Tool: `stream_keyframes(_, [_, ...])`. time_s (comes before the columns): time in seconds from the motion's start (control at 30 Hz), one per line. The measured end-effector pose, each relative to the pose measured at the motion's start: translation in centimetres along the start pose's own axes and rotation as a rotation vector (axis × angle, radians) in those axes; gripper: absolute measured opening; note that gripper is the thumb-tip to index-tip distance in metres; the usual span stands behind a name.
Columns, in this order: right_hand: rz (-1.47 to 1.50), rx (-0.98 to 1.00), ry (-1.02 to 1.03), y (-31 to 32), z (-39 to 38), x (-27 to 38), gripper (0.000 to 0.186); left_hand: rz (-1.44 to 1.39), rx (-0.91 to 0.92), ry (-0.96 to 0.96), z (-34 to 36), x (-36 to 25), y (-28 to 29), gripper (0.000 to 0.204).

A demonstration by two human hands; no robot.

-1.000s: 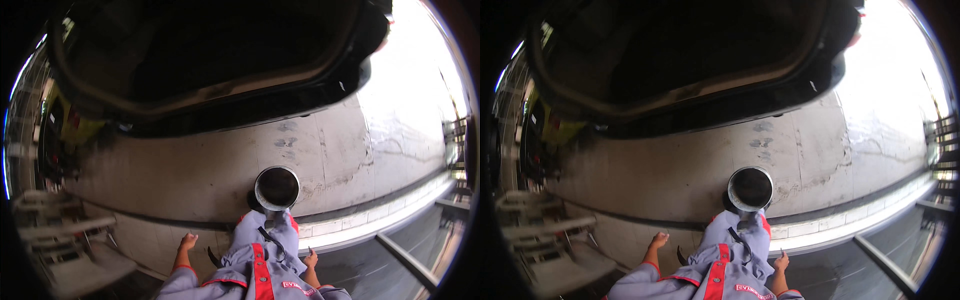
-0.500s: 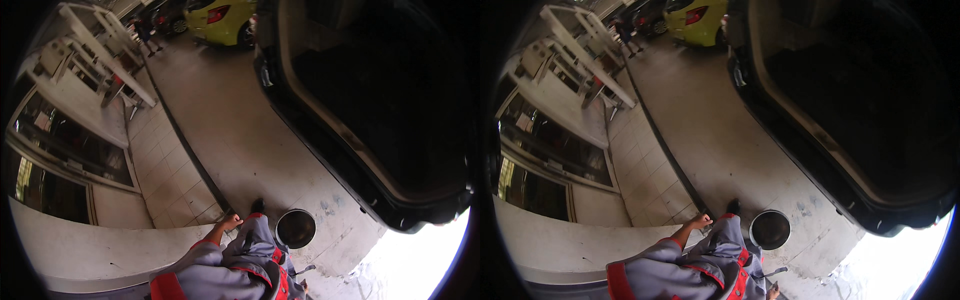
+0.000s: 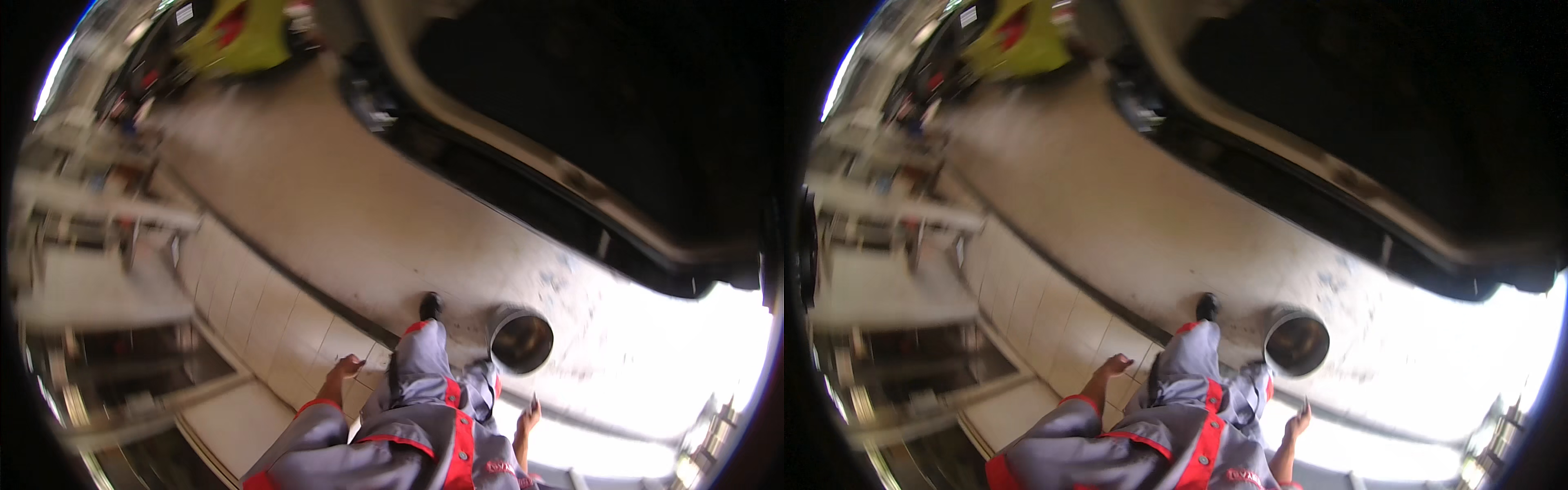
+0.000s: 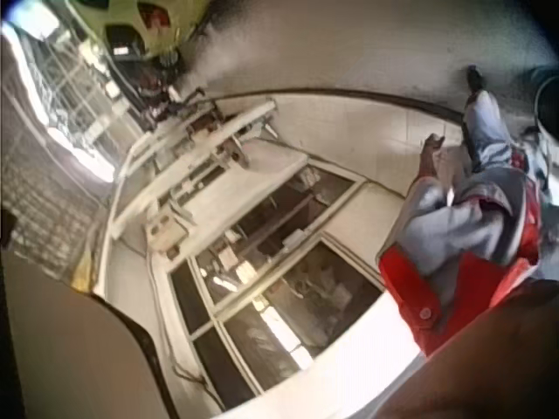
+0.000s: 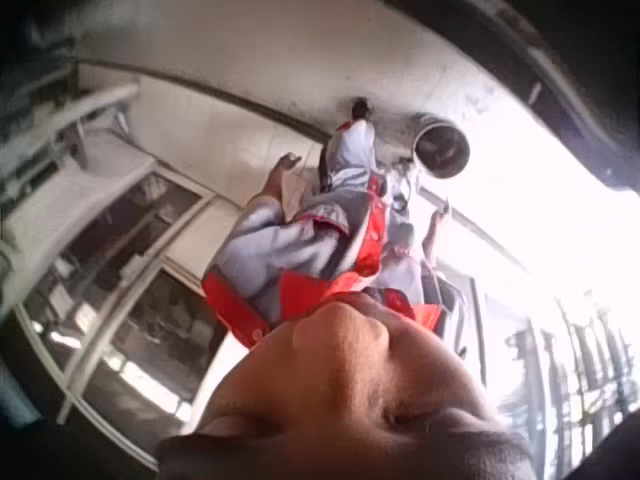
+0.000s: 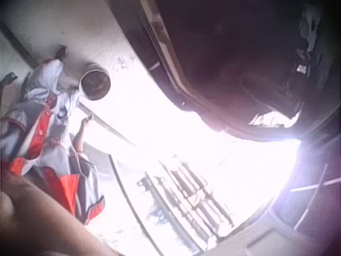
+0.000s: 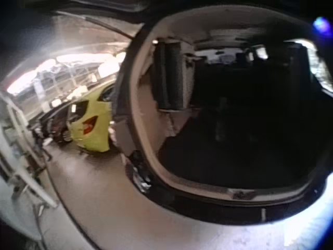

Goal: The person sands the surface of a black car bumper with a piece of sandpaper, repeatedly dipping the sandpaper into a bucket of water.

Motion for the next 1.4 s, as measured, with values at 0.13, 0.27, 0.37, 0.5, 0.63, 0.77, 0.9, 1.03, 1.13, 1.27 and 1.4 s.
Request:
stream_keyframes(0.13, [-0.359, -0.232, 0.106, -4.3, -8.4, 5.8, 0.04, 0.084, -0.246, -0.002, 2.8, -1.8, 10.8, 0.053])
stream_keyframes(0.27, [-0.419, -0.248, -0.228, -4.0, -12.7, 3.9, 0.037, 0.137, -0.226, -0.265, 8.6, -12.8, 15.6, 0.049])
stream_keyframes(0.37, [-0.381, -0.338, -0.3, -6.0, -15.9, 0.3, 0.036, 0.123, -0.271, -0.471, 11.6, -21.5, 14.8, 0.047])
stream_keyframes(0.5, [-0.213, -0.333, -0.629, -9.2, -18.5, 1.4, 0.036, 0.142, -0.078, -0.608, 15.7, -29.6, 7.9, 0.051])
stream_keyframes(0.63, [-0.078, -0.35, -0.762, -14.9, -21.7, -0.2, 0.036, 0.366, 0.086, -0.751, 20.3, -36.0, -2.4, 0.065])
stream_keyframes(0.77, [0.053, -0.467, -1.089, -23.9, -32.2, -0.3, 0.037, 0.916, 0.384, -0.955, 21.2, -42.0, -16.5, 0.107])
stream_keyframes(0.9, [-0.005, -0.393, -1.3, -32.4, -38.2, 6.1, 0.038, 0.359, 0.408, -0.665, 20.9, -45.0, -25.8, 0.112])
stream_keyframes(1.03, [0.149, -0.481, -1.497, -40.6, -43.5, 10.9, 0.037, 0.246, 0.447, -0.731, 21.8, -42.6, -31.8, 0.098])
stream_keyframes(1.13, [0.194, -0.45, -1.437, -44.7, -44.3, 12.3, 0.037, 0.173, 0.286, -0.734, 22.7, -40.6, -33.3, 0.093])
stream_keyframes(1.27, [0.223, -0.45, -1.276, -45.6, -44.2, 11.0, 0.041, 0.046, 0.143, -0.726, 24.3, -40.8, -34.7, 0.081])
stream_keyframes(1.4, [0.291, -0.65, -1.242, -41.5, -38.2, 9.8, 0.064, 0.119, 0.213, -0.634, 25.5, -39.3, -34.4, 0.051])
Point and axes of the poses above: each hand's wrist, its own z-axis towards the middle knuckle, its own y-axis out of the back of the hand, x = y × z, the point moved 1 cm from there along z, towards the middle knuckle, and after that the axes turned 13 degrees about -x, right-handed, at the moved point
